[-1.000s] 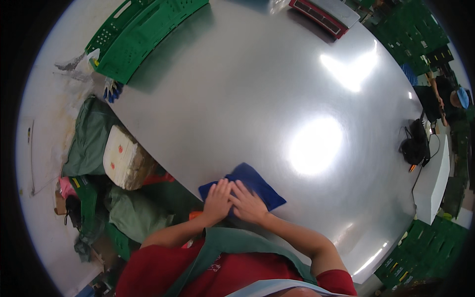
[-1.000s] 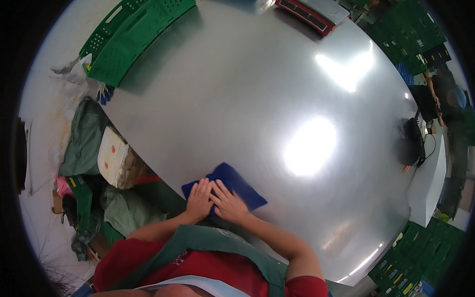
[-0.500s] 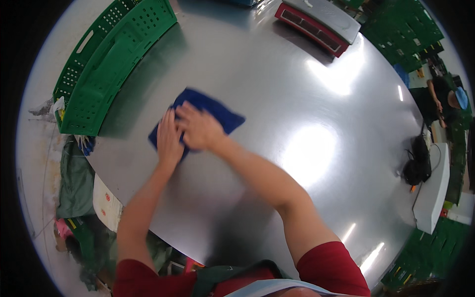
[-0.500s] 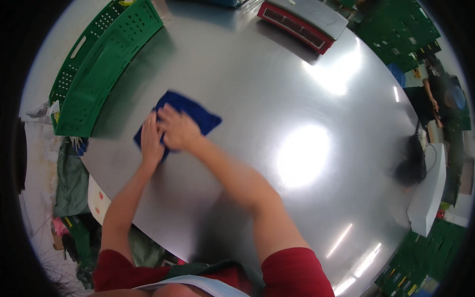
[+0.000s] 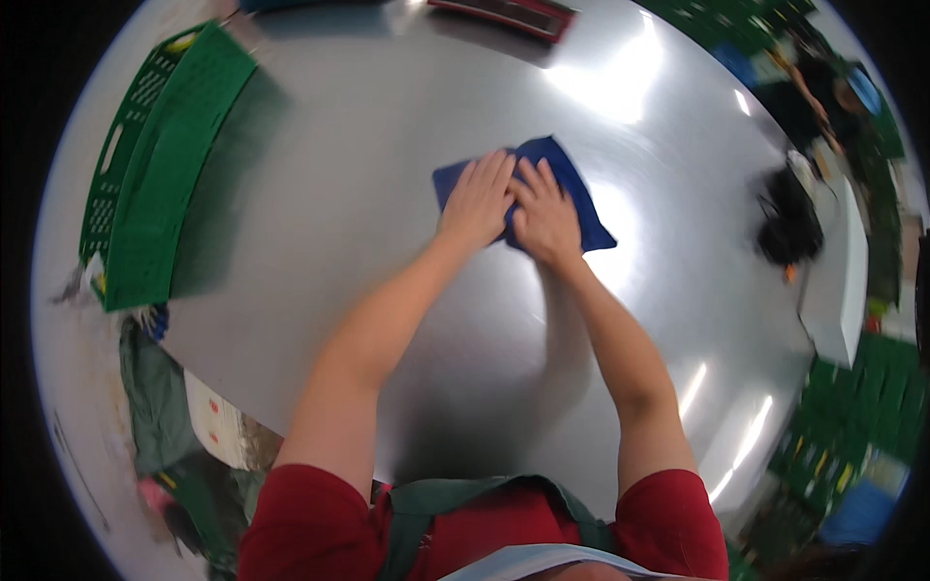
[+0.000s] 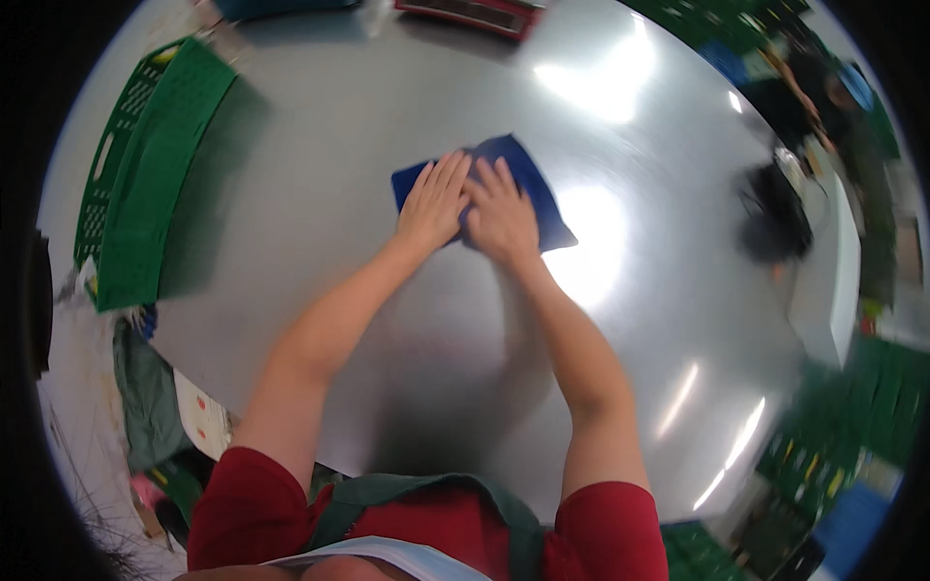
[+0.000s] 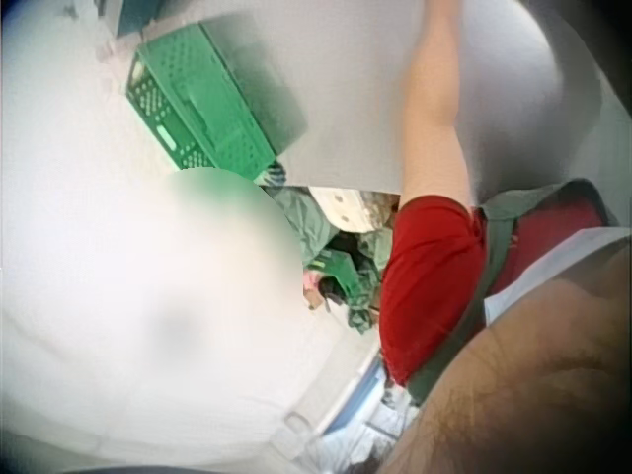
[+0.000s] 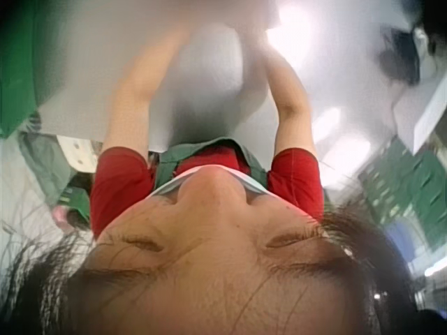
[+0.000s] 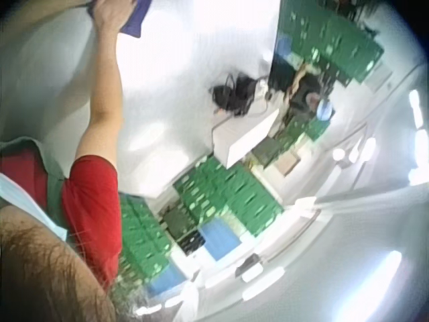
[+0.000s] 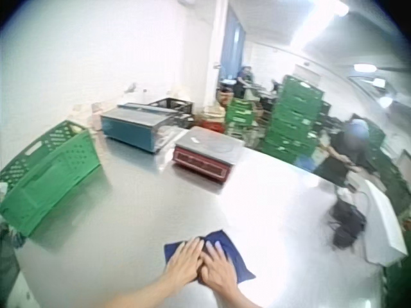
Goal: The person wipes a stainless steel work surface with a blue cloth and then folds the cloth.
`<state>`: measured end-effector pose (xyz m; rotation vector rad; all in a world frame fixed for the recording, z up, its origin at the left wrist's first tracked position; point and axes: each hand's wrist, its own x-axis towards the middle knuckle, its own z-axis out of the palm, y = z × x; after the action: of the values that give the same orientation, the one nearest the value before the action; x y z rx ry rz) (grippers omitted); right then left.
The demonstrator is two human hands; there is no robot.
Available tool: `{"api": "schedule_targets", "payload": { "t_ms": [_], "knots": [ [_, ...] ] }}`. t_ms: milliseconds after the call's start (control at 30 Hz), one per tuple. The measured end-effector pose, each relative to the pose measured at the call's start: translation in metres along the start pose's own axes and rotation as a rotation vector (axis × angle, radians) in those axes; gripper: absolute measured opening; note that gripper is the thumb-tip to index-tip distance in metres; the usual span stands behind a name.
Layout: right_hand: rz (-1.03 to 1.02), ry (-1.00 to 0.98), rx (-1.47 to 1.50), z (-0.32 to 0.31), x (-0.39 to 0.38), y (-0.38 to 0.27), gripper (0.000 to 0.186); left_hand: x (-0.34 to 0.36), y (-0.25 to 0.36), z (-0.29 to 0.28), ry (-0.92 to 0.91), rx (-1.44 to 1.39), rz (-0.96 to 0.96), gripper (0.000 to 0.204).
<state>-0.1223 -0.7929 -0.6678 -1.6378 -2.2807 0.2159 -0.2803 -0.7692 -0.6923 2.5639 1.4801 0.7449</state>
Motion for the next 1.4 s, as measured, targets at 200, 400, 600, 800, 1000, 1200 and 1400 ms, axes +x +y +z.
{"api": "schedule_targets", "payload": {
  "t_ms": [200, 400, 600, 800, 1000, 1200, 1400],
  "knots": [
    [0.216, -0.158, -0.027, -0.042, -0.260, -0.060, 0.066, -0.175, 0.158, -0.031, -0.245, -0.056, 0.204, 0.065],
    [0.216, -0.390, 0.131, -0.062, -0.467, -0.144, 0.068, -0.365, 0.236, -0.073, -0.448, -0.208, 0.355, 0.073],
    [-0.011, -0.284, 0.259, -0.057, -0.496, -0.118, 0.067, -0.389, 0.255, -0.066, -0.505, -0.132, 0.341, 0.078],
    [-0.080, -0.159, 0.286, -0.075, -0.425, 0.039, 0.065, -0.251, 0.333, 0.000, -0.318, -0.078, 0.096, 0.062],
    [-0.027, 0.055, 0.173, -0.138, -0.358, 0.264, 0.049, -0.054, 0.425, 0.137, -0.184, -0.023, 0.076, 0.055],
    [0.314, 0.291, -0.001, -0.215, -0.409, 0.478, 0.046, 0.120, 0.584, 0.278, -0.194, -0.092, 0.437, 0.052],
    [0.465, 0.382, -0.140, -0.242, -0.514, 0.540, 0.047, 0.112, 0.719, 0.307, -0.300, -0.093, 0.478, 0.055]
  ]
}}
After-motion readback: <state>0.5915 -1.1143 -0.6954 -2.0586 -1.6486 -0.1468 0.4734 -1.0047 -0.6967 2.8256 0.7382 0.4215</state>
